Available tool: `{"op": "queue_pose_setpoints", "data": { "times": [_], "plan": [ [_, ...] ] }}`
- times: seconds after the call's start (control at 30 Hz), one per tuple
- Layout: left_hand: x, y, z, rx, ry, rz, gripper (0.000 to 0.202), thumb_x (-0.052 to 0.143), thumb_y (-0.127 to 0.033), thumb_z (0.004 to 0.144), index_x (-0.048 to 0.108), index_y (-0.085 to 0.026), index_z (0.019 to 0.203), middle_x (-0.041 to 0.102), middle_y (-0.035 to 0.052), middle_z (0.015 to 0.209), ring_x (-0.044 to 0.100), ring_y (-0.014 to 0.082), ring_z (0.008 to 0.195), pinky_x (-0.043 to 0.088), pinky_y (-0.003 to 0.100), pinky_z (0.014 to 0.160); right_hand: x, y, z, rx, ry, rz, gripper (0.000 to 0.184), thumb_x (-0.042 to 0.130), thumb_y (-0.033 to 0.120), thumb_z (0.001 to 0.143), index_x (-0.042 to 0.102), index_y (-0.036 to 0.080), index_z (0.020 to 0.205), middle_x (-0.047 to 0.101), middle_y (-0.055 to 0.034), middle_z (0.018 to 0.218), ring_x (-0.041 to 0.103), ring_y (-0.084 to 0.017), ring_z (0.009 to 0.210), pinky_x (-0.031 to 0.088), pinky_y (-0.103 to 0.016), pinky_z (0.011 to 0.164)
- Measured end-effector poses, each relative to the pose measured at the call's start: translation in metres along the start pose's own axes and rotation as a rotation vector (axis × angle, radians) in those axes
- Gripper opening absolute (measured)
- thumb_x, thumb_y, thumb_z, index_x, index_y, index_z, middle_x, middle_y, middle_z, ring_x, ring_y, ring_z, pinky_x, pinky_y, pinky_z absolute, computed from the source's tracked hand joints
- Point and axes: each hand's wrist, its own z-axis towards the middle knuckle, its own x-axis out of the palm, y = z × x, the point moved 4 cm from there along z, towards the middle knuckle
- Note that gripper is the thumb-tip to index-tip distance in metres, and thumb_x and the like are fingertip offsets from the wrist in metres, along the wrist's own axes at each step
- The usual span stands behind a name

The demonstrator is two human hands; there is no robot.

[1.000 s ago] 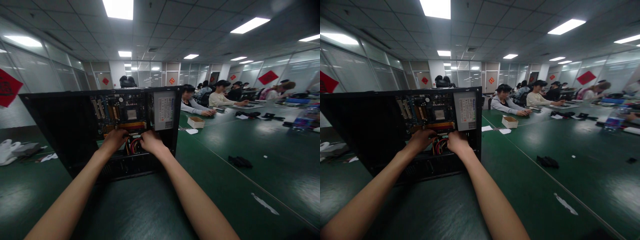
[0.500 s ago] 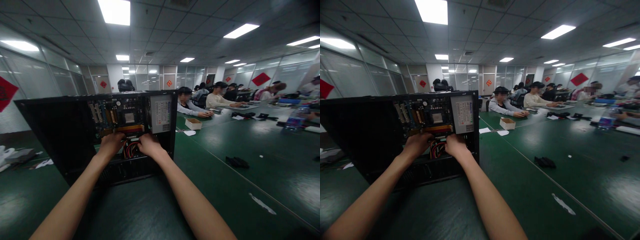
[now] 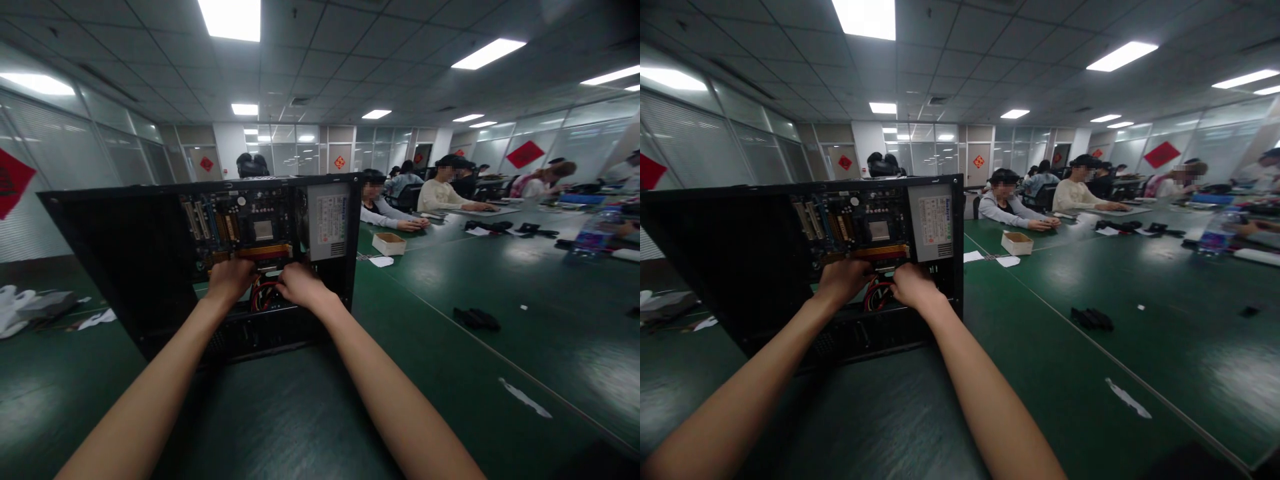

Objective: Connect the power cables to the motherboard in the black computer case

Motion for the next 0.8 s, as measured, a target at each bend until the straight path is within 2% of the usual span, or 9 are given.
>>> {"op": "queue_pose_setpoints", "data": {
  "times": [0.13, 0.27, 0.33, 0.4, 0.43, 0.5, 0.57, 0.63, 0.8],
  "plan": [
    [0.003, 0.000, -0.001, -0.002, 0.004, -0.031, 0.031, 0.054, -0.037, 0.093, 0.078, -0.021, 0.105, 0.076, 0.0157, 0.103, 0.070, 0.0359, 0.097, 0.050, 0.038, 0.074, -0.001, 0.001, -0.001, -0.047, -0.019, -0.043, 0.030, 0.056, 0.034, 0.097, 0.077, 0.013, 0.101, 0.073, -0.0155, 0.108, 0.069, -0.026, 0.099, 0.051, -0.029, 0.079],
    [0.007, 0.006, -0.005, -0.026, -0.019, -0.108, 0.030, 0.055, -0.037, 0.092, 0.078, -0.022, 0.104, 0.076, 0.0136, 0.101, 0.070, 0.0337, 0.096, 0.047, 0.035, 0.071, -0.002, 0.000, -0.001, -0.085, -0.114, -0.022, 0.029, 0.054, 0.034, 0.098, 0.075, 0.016, 0.108, 0.069, -0.0119, 0.114, 0.067, -0.022, 0.100, 0.051, -0.028, 0.081],
    [0.008, 0.013, -0.010, -0.060, -0.081, -0.231, 0.032, 0.055, -0.043, 0.092, 0.078, -0.023, 0.103, 0.076, 0.0113, 0.098, 0.070, 0.0305, 0.093, 0.046, 0.033, 0.070, -0.003, -0.002, 0.000, -0.093, -0.183, 0.008, 0.028, 0.054, 0.034, 0.099, 0.073, 0.016, 0.111, 0.066, -0.0104, 0.115, 0.066, -0.021, 0.098, 0.051, -0.029, 0.080],
    [0.010, 0.020, -0.015, -0.080, -0.116, -0.450, 0.042, 0.051, -0.053, 0.093, 0.079, -0.022, 0.100, 0.076, 0.0087, 0.088, 0.069, 0.0265, 0.085, 0.044, 0.030, 0.068, -0.004, -0.002, 0.003, -0.117, -0.252, 0.043, 0.025, 0.055, 0.031, 0.099, 0.072, 0.016, 0.110, 0.065, -0.0097, 0.115, 0.065, -0.020, 0.099, 0.051, -0.029, 0.082],
    [0.012, 0.021, -0.017, -0.064, -0.099, -0.567, 0.049, 0.048, -0.058, 0.093, 0.079, -0.020, 0.097, 0.075, 0.0073, 0.082, 0.067, 0.0249, 0.080, 0.043, 0.029, 0.066, -0.005, -0.002, 0.004, -0.132, -0.283, 0.065, 0.023, 0.056, 0.029, 0.099, 0.071, 0.015, 0.110, 0.064, -0.0096, 0.115, 0.064, -0.020, 0.100, 0.051, -0.028, 0.083],
    [0.018, 0.018, -0.020, 0.051, 0.025, -0.751, 0.060, 0.043, -0.066, 0.092, 0.078, -0.017, 0.090, 0.072, 0.0050, 0.073, 0.064, 0.0223, 0.073, 0.041, 0.028, 0.064, -0.005, -0.001, 0.008, -0.163, -0.325, 0.110, 0.022, 0.055, 0.024, 0.099, 0.071, 0.015, 0.111, 0.064, -0.0100, 0.116, 0.063, -0.019, 0.104, 0.050, -0.028, 0.087],
    [0.024, 0.011, -0.022, 0.204, 0.191, -0.830, 0.060, 0.044, -0.066, 0.091, 0.078, -0.016, 0.086, 0.071, 0.0035, 0.074, 0.061, 0.0209, 0.071, 0.039, 0.027, 0.064, -0.003, -0.002, 0.012, -0.172, -0.328, 0.130, 0.021, 0.056, 0.019, 0.099, 0.072, 0.013, 0.110, 0.065, -0.0109, 0.118, 0.061, -0.019, 0.109, 0.048, -0.028, 0.093],
    [0.029, 0.005, -0.023, 0.290, 0.282, -0.827, 0.055, 0.049, -0.063, 0.089, 0.077, -0.016, 0.083, 0.072, 0.0030, 0.074, 0.059, 0.0199, 0.070, 0.038, 0.027, 0.064, 0.001, -0.003, 0.015, -0.155, -0.291, 0.111, 0.019, 0.057, 0.016, 0.096, 0.073, 0.013, 0.106, 0.065, -0.0120, 0.118, 0.060, -0.020, 0.112, 0.047, -0.028, 0.095],
    [0.031, 0.003, -0.022, 0.261, 0.260, -0.769, 0.047, 0.053, -0.057, 0.086, 0.074, -0.015, 0.080, 0.071, 0.0040, 0.073, 0.059, 0.0197, 0.068, 0.036, 0.027, 0.061, 0.008, -0.002, 0.020, -0.012, -0.157, 0.056, 0.023, 0.055, 0.018, 0.096, 0.073, 0.011, 0.108, 0.071, -0.0151, 0.109, 0.067, -0.024, 0.104, 0.050, -0.031, 0.088]
  ]
}}
